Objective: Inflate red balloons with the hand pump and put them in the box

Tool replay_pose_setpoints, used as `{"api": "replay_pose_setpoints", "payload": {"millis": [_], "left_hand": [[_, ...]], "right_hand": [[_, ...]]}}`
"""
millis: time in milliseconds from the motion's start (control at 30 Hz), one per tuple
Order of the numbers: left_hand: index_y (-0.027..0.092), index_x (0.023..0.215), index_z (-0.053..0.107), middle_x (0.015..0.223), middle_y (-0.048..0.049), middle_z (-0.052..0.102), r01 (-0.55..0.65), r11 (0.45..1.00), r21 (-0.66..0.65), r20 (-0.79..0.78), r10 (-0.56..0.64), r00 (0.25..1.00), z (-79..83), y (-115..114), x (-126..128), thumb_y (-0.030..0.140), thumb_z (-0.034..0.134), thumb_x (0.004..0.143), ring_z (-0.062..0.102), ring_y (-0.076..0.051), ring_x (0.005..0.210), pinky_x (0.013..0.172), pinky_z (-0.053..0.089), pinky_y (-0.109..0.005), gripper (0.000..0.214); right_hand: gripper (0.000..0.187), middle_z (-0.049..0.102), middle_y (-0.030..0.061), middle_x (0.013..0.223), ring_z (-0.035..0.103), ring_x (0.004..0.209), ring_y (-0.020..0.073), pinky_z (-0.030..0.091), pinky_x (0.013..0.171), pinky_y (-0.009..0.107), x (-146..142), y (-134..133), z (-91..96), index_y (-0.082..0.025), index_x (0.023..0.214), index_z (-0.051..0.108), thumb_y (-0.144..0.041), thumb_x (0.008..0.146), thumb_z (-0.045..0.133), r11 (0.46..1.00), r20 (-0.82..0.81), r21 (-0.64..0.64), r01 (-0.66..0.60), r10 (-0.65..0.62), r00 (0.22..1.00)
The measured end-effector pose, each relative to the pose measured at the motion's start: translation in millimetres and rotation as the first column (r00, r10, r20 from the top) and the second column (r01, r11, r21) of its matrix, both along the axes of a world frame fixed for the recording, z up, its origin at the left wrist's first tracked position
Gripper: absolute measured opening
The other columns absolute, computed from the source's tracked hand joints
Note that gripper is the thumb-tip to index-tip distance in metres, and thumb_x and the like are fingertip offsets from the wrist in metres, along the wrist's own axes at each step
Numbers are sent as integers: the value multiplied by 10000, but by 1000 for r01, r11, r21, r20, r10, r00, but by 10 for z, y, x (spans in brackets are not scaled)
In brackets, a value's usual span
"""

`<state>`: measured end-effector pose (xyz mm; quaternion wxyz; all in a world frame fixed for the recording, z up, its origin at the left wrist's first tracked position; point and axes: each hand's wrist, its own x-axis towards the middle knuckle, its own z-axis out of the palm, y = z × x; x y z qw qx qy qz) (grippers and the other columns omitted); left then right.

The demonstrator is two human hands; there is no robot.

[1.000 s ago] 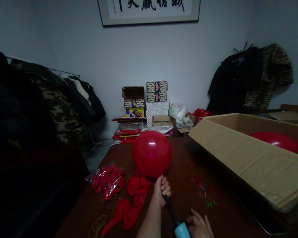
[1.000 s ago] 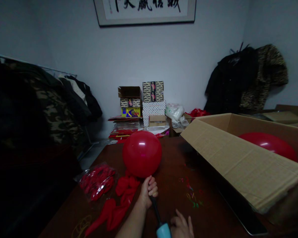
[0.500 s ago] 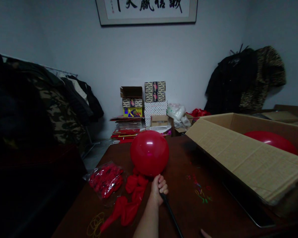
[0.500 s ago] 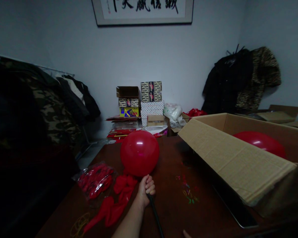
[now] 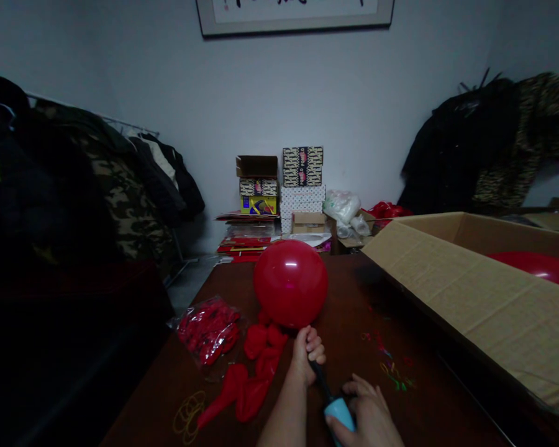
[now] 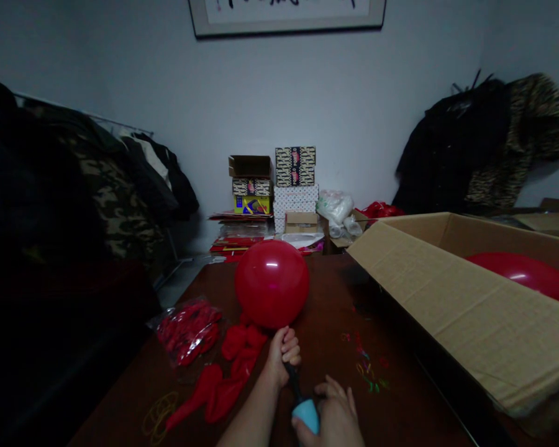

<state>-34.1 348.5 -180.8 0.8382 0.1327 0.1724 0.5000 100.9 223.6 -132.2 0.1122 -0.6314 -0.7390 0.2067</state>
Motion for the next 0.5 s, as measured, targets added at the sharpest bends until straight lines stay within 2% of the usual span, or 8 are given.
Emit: {"api": "replay_pose_setpoints", "payload": {"millis": [100,233,333,433,500], "left_hand": [[199,567,295,377,116,175,-11,1000,-14,5,11,1000,11,-7,1,340,614,746,137,-32,291,376,50,-188,393],[200,556,291,370,114,176,-20,999,-39,1,21,1000,12,-2,6,341,596,754,130,-31,289,373,43,-192,390],[201,550,287,364,111,180,-15,999,-36,-4,15,1000,22,-2,15,343,588,762,128,-32,288,369,39,-194,394],[201,545,272,362,107,181,-13,1000,-18,-9,13,1000,40,-7,23,342,567,785,119,-34,287,366,37,-197,405],[203,542,258,360,104,180,-12,1000,-18,-22,11,1000,45,-9,27,347,547,803,115,-37,285,362,36,-199,415]], "right_hand": [[381,595,114,1217,375,1296,325,163,1102,536,-128,134,86,-179,816,688,-489,757,475,997,-28,59,43,-41,999],[403,610,114,1188,391,1280,323,161,1103,534,-203,213,66,-168,882,689,-485,766,469,996,-50,63,63,-60,997],[484,590,122,1225,373,1292,329,152,1099,555,-187,183,33,-157,984,673,-523,787,425,998,-15,27,61,-60,998],[565,569,133,1261,332,1318,345,143,1100,569,-163,120,23,-145,1086,640,-565,752,465,998,39,14,56,-56,998],[554,572,136,1259,324,1325,344,132,1109,559,-150,81,9,-143,1094,638,-541,734,497,999,62,16,50,-50,997]]}}
